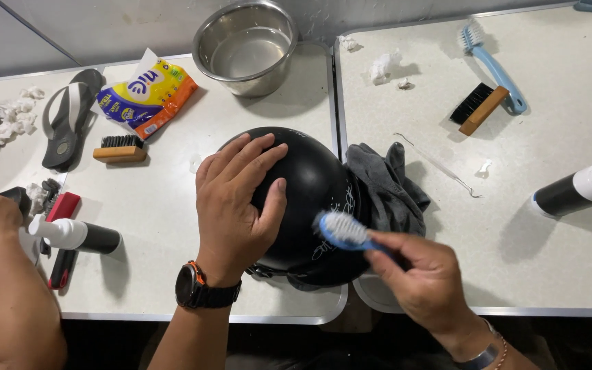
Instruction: The person cleans a black helmet placed on a white table. They first wipe the helmet with a gray cloth, then use a blue toothbrush to scrub the surface. The person applies a white foam from a spray bottle onto the helmet and continues scrubbing with the toothbrush.
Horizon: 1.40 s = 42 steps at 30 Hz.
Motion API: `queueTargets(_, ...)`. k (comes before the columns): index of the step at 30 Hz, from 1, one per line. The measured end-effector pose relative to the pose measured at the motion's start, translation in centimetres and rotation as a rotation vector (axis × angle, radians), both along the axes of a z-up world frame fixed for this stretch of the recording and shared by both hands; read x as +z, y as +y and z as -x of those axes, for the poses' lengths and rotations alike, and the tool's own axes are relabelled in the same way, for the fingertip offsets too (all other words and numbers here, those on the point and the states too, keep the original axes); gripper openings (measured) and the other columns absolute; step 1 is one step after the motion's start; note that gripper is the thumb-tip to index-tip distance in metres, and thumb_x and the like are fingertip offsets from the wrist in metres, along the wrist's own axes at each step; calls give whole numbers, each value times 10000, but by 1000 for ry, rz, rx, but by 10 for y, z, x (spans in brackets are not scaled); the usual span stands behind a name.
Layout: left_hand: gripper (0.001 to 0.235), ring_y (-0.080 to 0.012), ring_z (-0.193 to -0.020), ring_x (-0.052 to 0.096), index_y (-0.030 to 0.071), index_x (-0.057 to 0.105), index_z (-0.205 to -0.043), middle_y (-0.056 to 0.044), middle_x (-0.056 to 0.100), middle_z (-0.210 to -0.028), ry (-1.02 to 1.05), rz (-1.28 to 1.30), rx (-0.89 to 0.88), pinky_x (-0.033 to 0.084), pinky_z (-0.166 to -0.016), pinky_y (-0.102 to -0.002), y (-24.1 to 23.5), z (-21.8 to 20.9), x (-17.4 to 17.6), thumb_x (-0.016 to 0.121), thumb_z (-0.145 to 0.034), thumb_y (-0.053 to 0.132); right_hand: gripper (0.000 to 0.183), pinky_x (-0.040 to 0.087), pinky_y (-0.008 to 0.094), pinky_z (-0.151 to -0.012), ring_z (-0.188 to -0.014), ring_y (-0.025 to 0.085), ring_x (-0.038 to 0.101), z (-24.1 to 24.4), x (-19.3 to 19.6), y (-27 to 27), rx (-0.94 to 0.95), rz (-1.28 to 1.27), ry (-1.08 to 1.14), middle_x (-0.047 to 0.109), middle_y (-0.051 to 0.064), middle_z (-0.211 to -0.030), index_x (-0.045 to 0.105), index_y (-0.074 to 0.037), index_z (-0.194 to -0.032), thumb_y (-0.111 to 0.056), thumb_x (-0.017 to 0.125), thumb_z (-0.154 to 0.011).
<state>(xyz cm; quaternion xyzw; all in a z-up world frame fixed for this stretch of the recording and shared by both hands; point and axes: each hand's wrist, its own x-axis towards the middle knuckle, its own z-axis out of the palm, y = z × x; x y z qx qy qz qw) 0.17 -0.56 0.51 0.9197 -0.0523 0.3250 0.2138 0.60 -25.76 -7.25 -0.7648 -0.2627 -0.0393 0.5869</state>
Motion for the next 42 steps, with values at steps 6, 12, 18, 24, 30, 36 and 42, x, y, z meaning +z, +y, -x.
queueTargets(6,349,-306,-1319,589,151,724,-1224,-45,710,-1304,4,0,-8,387,-1085,-473,0,0,1,613,-897,204,304,660,211,-771,-861,132,830,13,2,6,62,18,-32,841,80,-1000,773,-51,-1112,-100,800,-813)
queueTargets(12,346,-309,-1318,591,149,718,-1230,-46,709,-1305,-4,-4,-10,390,-1087,-463,0,1,1,611,-907,210,218,585,143,-376,-555,112,695,-2,-4,4,-39,-45,-4,782,112,-829,724,13,-1060,-80,725,-864)
queueTargets(18,345,-309,-1310,595,141,722,-1224,-51,714,-1296,-6,-12,-10,392,-1079,-474,1,0,0,608,-906,213,269,677,184,-608,-769,161,808,-1,2,6,-29,-36,-20,817,132,-973,741,-22,-1098,-75,762,-835)
queueTargets(24,347,-319,-1318,591,140,717,-1237,-56,707,-1310,5,-13,-20,390,-1086,-465,2,1,2,615,-911,199,296,676,228,-772,-852,160,829,9,13,11,40,24,-75,825,112,-999,756,-26,-1100,-78,794,-812)
queueTargets(30,346,-319,-1318,596,142,713,-1239,-52,705,-1313,-3,-10,-25,393,-1087,-459,3,1,0,616,-913,208,316,675,235,-802,-881,179,825,11,8,11,20,6,-70,814,136,-1023,739,-4,-1121,-71,787,-816)
queueTargets(36,341,-318,-1312,597,133,716,-1234,-61,707,-1309,-9,-13,-23,394,-1090,-463,3,1,0,613,-920,215,309,630,212,-751,-797,148,776,4,4,8,-102,31,-30,803,122,-965,744,7,-1114,-57,789,-815)
queueTargets(42,357,-322,-1316,597,129,716,-1240,-67,706,-1316,-1,-16,-26,388,-1094,-459,3,0,0,618,-907,209,291,642,231,-818,-878,176,798,4,6,10,-66,2,-4,805,138,-1015,742,12,-1109,-41,772,-824)
